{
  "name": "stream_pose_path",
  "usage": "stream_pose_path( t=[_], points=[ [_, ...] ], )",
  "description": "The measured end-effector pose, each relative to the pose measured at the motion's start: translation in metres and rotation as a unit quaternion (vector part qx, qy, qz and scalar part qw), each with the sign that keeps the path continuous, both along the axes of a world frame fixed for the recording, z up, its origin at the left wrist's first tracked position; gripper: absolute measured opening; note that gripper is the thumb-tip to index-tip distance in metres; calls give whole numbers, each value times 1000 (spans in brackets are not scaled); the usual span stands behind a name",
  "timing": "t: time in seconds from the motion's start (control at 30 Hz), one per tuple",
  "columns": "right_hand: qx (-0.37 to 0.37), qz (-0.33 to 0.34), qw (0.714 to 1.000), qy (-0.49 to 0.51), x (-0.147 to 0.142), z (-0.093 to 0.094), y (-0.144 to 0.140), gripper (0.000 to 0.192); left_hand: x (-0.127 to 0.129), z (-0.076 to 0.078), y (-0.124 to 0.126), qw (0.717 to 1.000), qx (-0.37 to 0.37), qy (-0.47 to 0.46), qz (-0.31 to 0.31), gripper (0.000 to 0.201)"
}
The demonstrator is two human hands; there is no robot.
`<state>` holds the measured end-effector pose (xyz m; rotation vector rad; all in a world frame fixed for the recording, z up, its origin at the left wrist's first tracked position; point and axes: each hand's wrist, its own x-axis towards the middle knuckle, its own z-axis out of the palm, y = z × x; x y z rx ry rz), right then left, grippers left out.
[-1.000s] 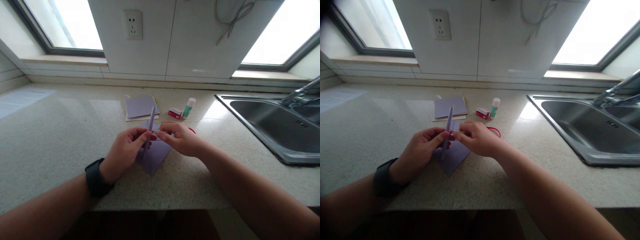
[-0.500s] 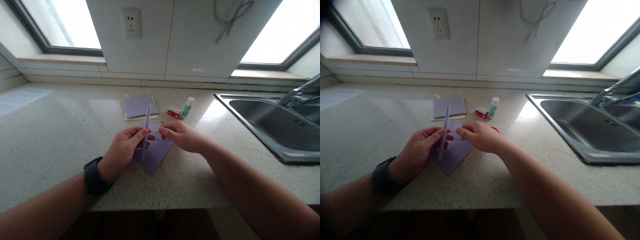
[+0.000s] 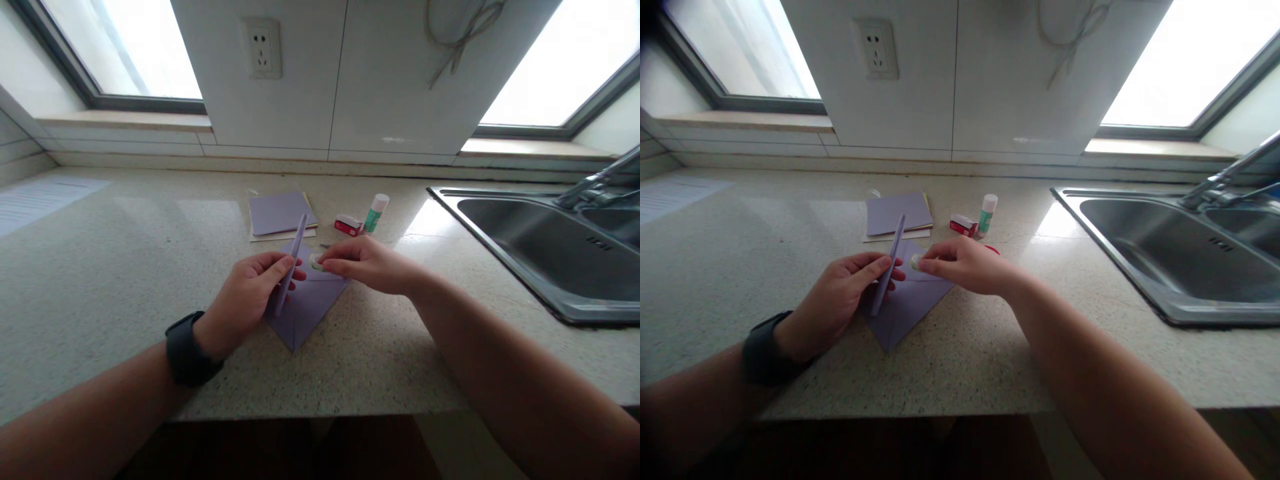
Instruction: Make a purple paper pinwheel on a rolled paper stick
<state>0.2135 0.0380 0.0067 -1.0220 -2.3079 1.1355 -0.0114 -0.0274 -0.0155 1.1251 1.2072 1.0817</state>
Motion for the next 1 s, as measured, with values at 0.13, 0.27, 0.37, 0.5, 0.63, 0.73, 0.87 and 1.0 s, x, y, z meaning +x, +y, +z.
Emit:
stream_pose_path(
  t=[0.13,0.27,0.37,0.5,0.63,0.73,0.87,1.0],
  points=[
    [-1,-34,999,19,7,3,5,36,-5,8,3,994,69,83,-1,29],
    [192,-120,947,-230,19,11,8,23,-14,21,9,975,102,194,-30,28],
    [198,-100,915,-336,28,15,10,20,-21,31,11,958,99,258,-79,29],
    [179,-100,921,-330,36,18,14,16,-24,42,9,935,96,322,-113,32],
    [113,-102,923,-354,42,23,17,23,-23,49,4,910,155,368,-112,29],
    [105,-107,916,-371,49,25,21,24,-22,51,3,897,187,385,-114,28],
    [108,-103,921,-360,59,23,26,23,-21,51,3,895,187,389,-114,29],
    [106,-94,909,-391,60,24,25,16,-20,50,2,900,181,378,-118,29]
  ],
)
